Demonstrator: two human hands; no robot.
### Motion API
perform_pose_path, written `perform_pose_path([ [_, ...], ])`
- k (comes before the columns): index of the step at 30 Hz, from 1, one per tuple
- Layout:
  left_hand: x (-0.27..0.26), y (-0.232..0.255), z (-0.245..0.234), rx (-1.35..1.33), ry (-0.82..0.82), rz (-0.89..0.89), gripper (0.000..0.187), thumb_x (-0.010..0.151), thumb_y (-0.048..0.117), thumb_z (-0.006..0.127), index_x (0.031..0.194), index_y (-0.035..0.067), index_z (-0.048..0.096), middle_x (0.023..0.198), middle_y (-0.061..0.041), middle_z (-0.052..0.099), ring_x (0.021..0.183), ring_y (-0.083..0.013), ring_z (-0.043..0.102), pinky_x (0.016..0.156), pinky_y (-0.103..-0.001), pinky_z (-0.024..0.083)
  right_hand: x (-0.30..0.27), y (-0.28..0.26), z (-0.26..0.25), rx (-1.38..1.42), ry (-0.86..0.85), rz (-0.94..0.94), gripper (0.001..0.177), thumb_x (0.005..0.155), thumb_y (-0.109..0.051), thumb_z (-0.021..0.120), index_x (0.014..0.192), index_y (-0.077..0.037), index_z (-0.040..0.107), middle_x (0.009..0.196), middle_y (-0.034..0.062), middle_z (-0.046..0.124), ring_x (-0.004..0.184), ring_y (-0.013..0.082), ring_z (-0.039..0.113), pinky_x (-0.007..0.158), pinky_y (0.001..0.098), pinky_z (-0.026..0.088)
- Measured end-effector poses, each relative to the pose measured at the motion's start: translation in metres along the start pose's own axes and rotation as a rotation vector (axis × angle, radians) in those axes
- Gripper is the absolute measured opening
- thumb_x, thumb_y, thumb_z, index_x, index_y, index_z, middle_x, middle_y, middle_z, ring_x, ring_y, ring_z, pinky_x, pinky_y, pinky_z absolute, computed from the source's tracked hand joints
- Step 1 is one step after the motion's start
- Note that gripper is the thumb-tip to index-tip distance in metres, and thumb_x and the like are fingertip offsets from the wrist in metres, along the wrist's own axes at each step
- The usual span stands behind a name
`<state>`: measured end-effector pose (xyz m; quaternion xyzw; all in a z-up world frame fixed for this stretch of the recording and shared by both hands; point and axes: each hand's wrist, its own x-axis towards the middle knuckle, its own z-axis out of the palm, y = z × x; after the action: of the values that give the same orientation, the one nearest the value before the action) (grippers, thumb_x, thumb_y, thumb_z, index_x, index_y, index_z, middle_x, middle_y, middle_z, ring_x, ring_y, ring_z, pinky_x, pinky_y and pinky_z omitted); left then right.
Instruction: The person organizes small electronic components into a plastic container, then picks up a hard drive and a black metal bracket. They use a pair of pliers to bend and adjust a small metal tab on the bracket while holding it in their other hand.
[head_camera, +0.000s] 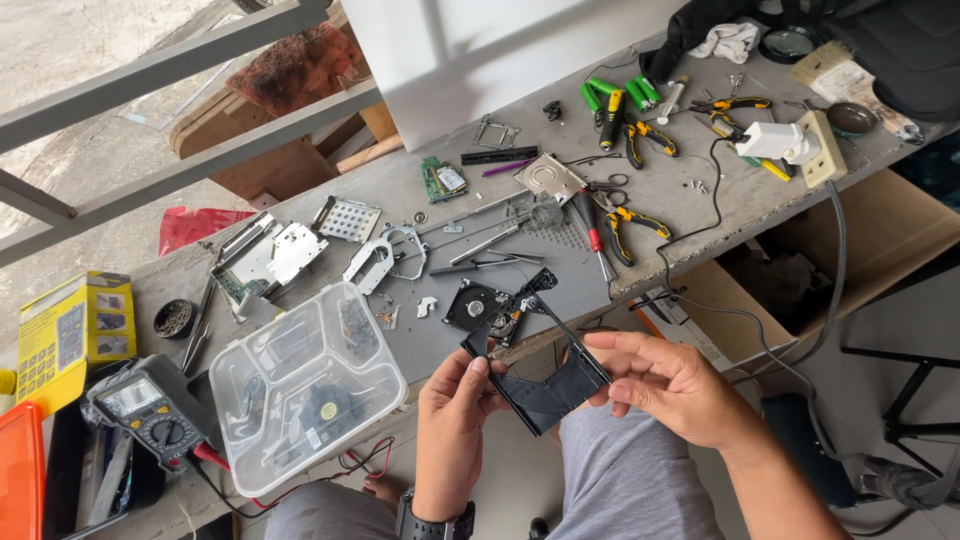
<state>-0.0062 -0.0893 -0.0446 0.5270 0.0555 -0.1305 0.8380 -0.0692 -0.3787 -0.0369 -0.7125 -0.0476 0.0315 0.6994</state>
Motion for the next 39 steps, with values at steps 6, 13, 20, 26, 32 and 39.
perform_pose_path([
  [6, 0.001, -0.003, -0.005, -0.003, 0.007, -0.011, 0.022, 0.113, 0.017, 0.072, 0.095, 0.004, 0.071, 0.099, -0.017, 0.081, 0.084, -0.0176, 0.066, 0.072, -0.035, 0.062, -0.001, 0.007, 0.000, 0.001, -0.025, -0.029, 0.054, 0.101, -0.004, 0.080, 0.154, -0.001, 0.074, 0.117, 0.0146, 0.091, 0.099, 0.0317, 0.101, 0.076, 0.0323, 0.076],
  [13, 0.003, -0.007, -0.005, -0.016, -0.013, -0.017, 0.022, 0.114, 0.019, 0.072, 0.097, 0.005, 0.069, 0.101, -0.015, 0.081, 0.085, -0.0160, 0.065, 0.076, -0.036, 0.062, -0.003, 0.011, -0.004, -0.033, -0.039, -0.089, 0.053, 0.101, -0.005, 0.081, 0.154, -0.002, 0.074, 0.123, 0.0133, 0.089, 0.100, 0.0345, 0.102, 0.074, 0.0314, 0.076],
  [20, 0.003, -0.007, -0.006, -0.018, -0.005, -0.011, 0.023, 0.114, 0.017, 0.072, 0.094, 0.005, 0.070, 0.096, -0.014, 0.079, 0.127, -0.0186, 0.075, 0.076, -0.037, 0.063, -0.004, 0.008, -0.007, 0.027, -0.096, -0.109, 0.053, 0.102, -0.008, 0.081, 0.154, 0.003, 0.072, 0.107, 0.0162, 0.090, 0.104, 0.0323, 0.099, 0.076, 0.0323, 0.077],
  [26, 0.002, -0.005, -0.005, -0.007, 0.002, -0.002, 0.025, 0.114, 0.015, 0.071, 0.092, 0.004, 0.069, 0.095, -0.016, 0.078, 0.133, -0.0208, 0.075, 0.074, -0.036, 0.064, -0.004, 0.012, -0.007, 0.053, -0.093, -0.104, 0.052, 0.102, -0.004, 0.080, 0.153, 0.003, 0.073, 0.105, 0.0163, 0.089, 0.104, 0.0345, 0.099, 0.076, 0.0327, 0.076],
  [32, -0.001, 0.001, -0.004, 0.006, 0.013, 0.008, 0.020, 0.112, 0.019, 0.073, 0.101, 0.003, 0.075, 0.098, -0.016, 0.081, 0.096, -0.0188, 0.074, 0.076, -0.037, 0.066, -0.001, 0.013, -0.004, 0.011, -0.053, -0.084, 0.049, 0.100, -0.003, 0.079, 0.149, 0.000, 0.077, 0.107, 0.0178, 0.093, 0.101, 0.0300, 0.098, 0.074, 0.0329, 0.077],
  [39, -0.004, 0.002, -0.003, -0.026, 0.026, 0.013, 0.027, 0.110, 0.019, 0.075, 0.127, 0.000, 0.084, 0.102, -0.015, 0.084, 0.087, -0.0207, 0.074, 0.076, -0.040, 0.066, 0.001, 0.016, -0.002, 0.010, -0.033, -0.064, 0.048, 0.099, -0.002, 0.079, 0.147, 0.004, 0.076, 0.110, 0.0199, 0.094, 0.100, 0.0297, 0.098, 0.072, 0.0336, 0.078],
])
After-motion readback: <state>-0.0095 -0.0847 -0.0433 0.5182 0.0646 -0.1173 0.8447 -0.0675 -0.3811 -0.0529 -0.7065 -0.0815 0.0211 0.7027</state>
